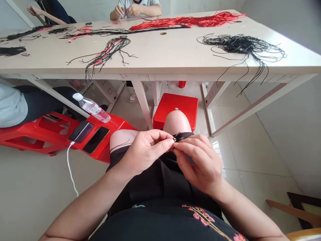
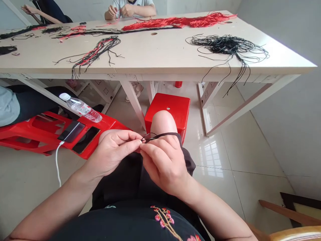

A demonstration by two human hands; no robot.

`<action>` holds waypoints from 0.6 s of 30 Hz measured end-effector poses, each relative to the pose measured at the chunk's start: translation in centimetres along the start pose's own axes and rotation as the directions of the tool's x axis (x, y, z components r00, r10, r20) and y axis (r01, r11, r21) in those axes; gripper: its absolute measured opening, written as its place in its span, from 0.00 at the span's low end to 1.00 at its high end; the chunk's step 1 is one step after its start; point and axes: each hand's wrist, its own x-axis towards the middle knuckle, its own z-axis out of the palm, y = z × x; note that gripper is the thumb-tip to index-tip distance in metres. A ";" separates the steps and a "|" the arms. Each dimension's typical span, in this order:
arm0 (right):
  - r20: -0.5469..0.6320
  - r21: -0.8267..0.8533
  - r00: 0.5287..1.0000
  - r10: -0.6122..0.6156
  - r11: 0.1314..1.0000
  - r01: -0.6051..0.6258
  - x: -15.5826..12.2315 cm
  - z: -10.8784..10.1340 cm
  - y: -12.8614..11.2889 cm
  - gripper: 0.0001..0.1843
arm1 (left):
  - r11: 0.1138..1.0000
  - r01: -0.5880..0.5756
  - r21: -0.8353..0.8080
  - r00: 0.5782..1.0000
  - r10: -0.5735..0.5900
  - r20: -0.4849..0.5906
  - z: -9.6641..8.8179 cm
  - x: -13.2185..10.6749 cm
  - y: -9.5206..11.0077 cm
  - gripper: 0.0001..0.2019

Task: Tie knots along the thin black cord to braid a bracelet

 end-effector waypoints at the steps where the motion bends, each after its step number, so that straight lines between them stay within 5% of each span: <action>1: -0.011 -0.005 1.000 -0.002 1.000 0.002 0.0 0.2 -0.1 0.16 | 1.000 -0.014 -0.004 1.000 0.014 0.010 0.0 -0.1 0.0 0.04; 9: -0.084 -0.048 0.996 0.023 0.998 -0.027 0.1 0.9 -0.3 0.14 | 0.987 -0.113 0.115 0.993 0.115 -0.005 0.0 -0.7 -0.2 0.04; 18: 0.026 -0.014 1.000 0.017 1.000 -0.017 0.1 0.7 -0.1 0.13 | 0.977 -0.075 0.198 0.997 0.078 -0.010 -0.1 -1.4 -0.4 0.05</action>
